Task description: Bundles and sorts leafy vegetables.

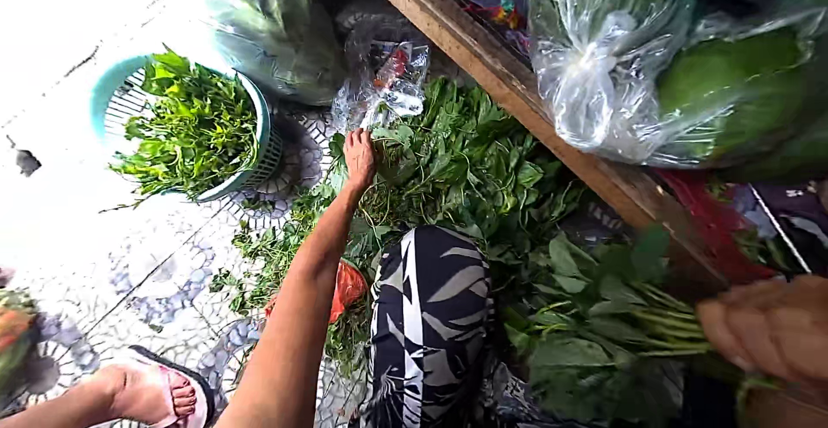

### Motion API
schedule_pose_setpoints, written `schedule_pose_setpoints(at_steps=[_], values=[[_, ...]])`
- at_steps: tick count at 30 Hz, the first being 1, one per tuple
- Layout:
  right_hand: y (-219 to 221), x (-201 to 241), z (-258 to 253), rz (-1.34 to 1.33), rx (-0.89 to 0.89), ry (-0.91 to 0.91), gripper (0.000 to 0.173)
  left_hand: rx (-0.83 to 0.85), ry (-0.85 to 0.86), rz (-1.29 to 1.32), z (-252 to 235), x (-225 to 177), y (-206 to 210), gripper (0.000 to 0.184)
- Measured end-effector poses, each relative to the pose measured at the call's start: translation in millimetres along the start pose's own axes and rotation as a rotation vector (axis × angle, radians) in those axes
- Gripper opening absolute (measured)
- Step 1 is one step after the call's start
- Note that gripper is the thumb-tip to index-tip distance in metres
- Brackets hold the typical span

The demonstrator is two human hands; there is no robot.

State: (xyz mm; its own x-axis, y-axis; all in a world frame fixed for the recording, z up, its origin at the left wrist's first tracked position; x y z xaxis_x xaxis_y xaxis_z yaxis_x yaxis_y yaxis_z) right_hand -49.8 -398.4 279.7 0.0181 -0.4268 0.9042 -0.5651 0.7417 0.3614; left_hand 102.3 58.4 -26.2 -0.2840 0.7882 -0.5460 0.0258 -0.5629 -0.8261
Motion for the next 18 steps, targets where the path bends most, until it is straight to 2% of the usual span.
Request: schedule_pose_setpoints(at_steps=[2, 4, 5, 8, 11, 14, 16, 18], values=[[20.0, -11.6, -24.8, 0.057, 0.000, 0.092, 0.032, 0.081, -0.203, -0.048, -15.0, 46.2, -0.9, 0.061], [22.8, -19.9, -32.9, 0.058, 0.004, 0.127, 0.031, 0.267, -0.270, -0.082, -15.4, 71.9, 1.7, 0.072], [20.9, -22.7, -33.9, 0.058, -0.010, 0.132, 0.030, 0.365, -0.240, -0.067, -14.9, 76.0, 4.0, 0.070], [9.7, -29.2, -32.2, 0.047, -0.073, 0.160, 0.034, 0.526, -0.076, 0.032, -14.0, 66.2, -5.4, 0.037], [-5.8, -29.5, -33.9, 0.104, -0.191, 0.135, 0.044, 0.427, -0.061, 0.280, -16.0, 44.1, -56.2, 0.033], [-20.1, -26.6, -35.4, 0.269, -0.427, 0.159, 0.051, 0.350, -0.008, 0.521, -14.5, 15.7, -110.3, 0.032], [-22.1, -22.2, -37.5, 0.375, -0.551, 0.177, 0.047, 0.288, 0.054, 0.640, -8.9, -9.4, -146.8, 0.034], [-20.0, -14.7, -42.6, 0.318, -0.570, 0.134, 0.045, 0.183, 0.098, 0.698, -2.8, -32.8, -181.2, 0.034]])
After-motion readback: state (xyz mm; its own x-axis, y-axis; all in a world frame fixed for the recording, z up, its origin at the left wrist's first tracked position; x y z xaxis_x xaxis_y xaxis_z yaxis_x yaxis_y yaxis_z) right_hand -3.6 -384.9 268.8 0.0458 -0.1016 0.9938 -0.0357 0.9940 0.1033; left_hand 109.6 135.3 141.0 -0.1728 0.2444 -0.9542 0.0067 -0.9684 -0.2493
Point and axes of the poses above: each hand's wrist, its own z-axis away from the middle knuckle, its own y-axis out of the palm, x = y × z, the point moved 8 cm from there along -z, towards the middle knuckle, and after that the axes turned 5 degrees about z, right-handed, at the moved point
